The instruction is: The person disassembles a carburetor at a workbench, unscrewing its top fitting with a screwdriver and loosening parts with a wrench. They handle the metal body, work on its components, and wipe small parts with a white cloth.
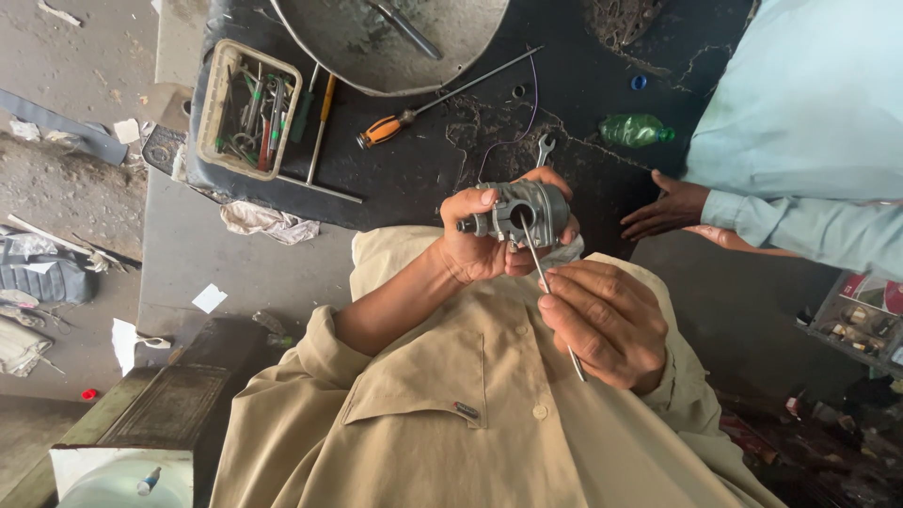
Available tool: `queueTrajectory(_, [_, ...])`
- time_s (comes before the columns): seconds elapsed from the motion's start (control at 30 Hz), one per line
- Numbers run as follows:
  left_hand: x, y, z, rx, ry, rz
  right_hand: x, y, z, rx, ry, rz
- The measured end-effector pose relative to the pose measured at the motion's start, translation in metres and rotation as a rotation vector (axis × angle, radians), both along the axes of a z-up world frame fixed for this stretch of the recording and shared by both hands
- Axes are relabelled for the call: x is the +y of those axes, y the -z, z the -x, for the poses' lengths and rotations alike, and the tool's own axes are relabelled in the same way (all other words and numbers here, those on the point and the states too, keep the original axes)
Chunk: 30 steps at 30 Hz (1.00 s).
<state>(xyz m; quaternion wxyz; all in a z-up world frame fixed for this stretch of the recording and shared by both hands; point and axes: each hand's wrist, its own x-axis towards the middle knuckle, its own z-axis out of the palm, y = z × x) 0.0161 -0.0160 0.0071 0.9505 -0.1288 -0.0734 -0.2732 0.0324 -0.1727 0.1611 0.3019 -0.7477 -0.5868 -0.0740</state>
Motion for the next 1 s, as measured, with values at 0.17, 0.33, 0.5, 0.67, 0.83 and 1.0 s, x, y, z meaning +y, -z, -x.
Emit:
queueTrajectory(0.17, [0.002, 0.000, -0.002, -0.003, -0.037, -0.015, -0.001, 0.012, 0.001, -0.044, -0.011, -0.022])
queueTrajectory(0.33, [0.004, -0.002, -0.004, -0.013, -0.030, -0.010, -0.003, 0.021, 0.002, -0.076, -0.006, -0.069])
queueTrajectory(0.5, [0.004, -0.004, -0.007, -0.014, -0.045, -0.013, -0.009, 0.032, 0.003, -0.134, -0.017, -0.111])
queueTrajectory(0.67, [0.006, -0.009, -0.013, -0.026, -0.059, -0.026, -0.012, 0.041, 0.006, -0.137, 0.014, -0.131])
queueTrajectory(0.83, [0.008, -0.012, -0.016, -0.069, -0.095, -0.089, -0.006, 0.054, 0.007, -0.187, 0.081, -0.196])
queueTrajectory(1.0, [0.009, -0.017, -0.016, -0.078, -0.086, -0.159, -0.002, 0.053, 0.010, -0.158, 0.146, -0.221])
